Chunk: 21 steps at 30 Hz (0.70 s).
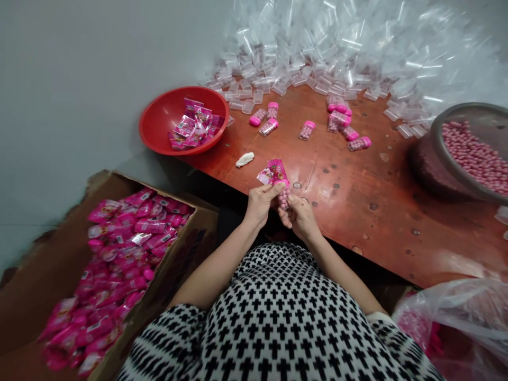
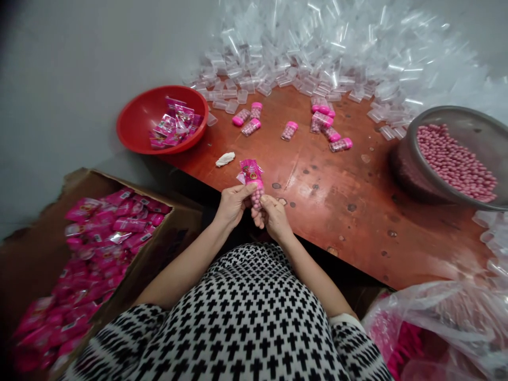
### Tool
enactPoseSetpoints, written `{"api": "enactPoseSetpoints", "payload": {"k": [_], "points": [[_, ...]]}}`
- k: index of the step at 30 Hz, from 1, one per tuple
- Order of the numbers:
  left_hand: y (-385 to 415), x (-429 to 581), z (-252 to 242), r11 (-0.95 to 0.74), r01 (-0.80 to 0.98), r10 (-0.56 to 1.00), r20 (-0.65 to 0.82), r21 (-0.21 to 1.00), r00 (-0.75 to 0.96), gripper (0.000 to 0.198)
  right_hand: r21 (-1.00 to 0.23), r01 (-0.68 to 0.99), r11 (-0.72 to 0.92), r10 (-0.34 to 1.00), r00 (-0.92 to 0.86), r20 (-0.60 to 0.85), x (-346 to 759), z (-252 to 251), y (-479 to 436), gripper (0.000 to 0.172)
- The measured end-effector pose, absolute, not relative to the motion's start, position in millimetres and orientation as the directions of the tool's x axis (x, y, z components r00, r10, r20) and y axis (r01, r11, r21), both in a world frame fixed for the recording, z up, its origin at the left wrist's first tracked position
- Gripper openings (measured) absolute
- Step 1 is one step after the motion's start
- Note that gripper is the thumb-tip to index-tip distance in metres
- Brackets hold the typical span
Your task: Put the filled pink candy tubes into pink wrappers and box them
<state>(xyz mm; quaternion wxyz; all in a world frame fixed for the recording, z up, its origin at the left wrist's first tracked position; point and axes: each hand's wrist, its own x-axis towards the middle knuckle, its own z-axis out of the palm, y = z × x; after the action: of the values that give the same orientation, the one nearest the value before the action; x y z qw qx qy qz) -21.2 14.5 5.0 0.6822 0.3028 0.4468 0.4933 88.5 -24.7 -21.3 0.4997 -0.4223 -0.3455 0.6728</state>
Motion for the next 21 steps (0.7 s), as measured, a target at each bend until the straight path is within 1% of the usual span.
{"api": "enactPoseSetpoints", "payload": {"k": [1,3,6,8,9,10,12,14,16,18,21], "points": [[15.3,-22.4,5.1,0.347,-0.397,0.938,-0.317,0.85,0.141,0.032,-0.898,-0.361,-0.251,0.967,-0.133,-0.217,88.4,-20.6,-25.0,0.039],[17.3,-23.9,5.8,0.381,-0.389,0.924,-0.335,0.839,0.181,0.033,-0.956,-0.234,-0.175,0.984,-0.077,-0.162,88.4,-19.4,-26.1,0.038],[19.7,-22.9,6.1,0.382,-0.398,0.924,-0.348,0.834,0.156,0.035,-0.998,0.011,-0.057,0.998,0.005,-0.057,88.2,-19.2,-27.8,0.034],[19.8,-21.5,4.6,0.371,-0.405,0.928,-0.344,0.836,0.14,0.036,-0.997,0.074,-0.032,0.999,0.035,-0.029,87.3,-20.6,-28.6,0.033],[19.4,-21.2,3.4,0.371,-0.403,0.929,-0.341,0.837,0.147,0.036,-0.997,0.06,-0.04,0.999,0.037,-0.038,86.5,-21.7,-28.9,0.033],[18.7,-21.4,2.1,0.375,-0.399,0.927,-0.338,0.837,0.162,0.035,-0.998,0.012,-0.062,0.998,0.029,-0.062,85.4,-22.9,-29.4,0.034],[16.6,-23.0,-0.7,0.39,-0.386,0.92,-0.341,0.836,0.193,0.035,-0.979,-0.152,-0.135,0.991,-0.014,-0.134,82.9,-25.5,-30.7,0.036],[14.0,-25.7,-2.6,0.412,-0.368,0.91,-0.356,0.833,0.214,0.034,-0.923,-0.319,-0.215,0.977,-0.063,-0.205,80.4,-28.0,-32.8,0.038],[11.7,-27.8,-3.2,0.427,-0.341,0.902,-0.369,0.838,0.222,0.034,-0.886,-0.391,-0.25,0.968,-0.082,-0.238,79.1,-29.6,-35.1,0.039],[10.2,-28.3,-2.7,0.408,-0.31,0.911,-0.36,0.859,0.201,0.033,-0.914,-0.335,-0.228,0.973,-0.054,-0.223,79.8,-29.7,-36.9,0.039],[8.9,-25.1,-2.0,0.327,-0.256,0.944,-0.306,0.91,0.12,0.03,-0.981,-0.139,-0.132,0.99,0.035,-0.138,83.7,-28.4,-37.4,0.038]]}}
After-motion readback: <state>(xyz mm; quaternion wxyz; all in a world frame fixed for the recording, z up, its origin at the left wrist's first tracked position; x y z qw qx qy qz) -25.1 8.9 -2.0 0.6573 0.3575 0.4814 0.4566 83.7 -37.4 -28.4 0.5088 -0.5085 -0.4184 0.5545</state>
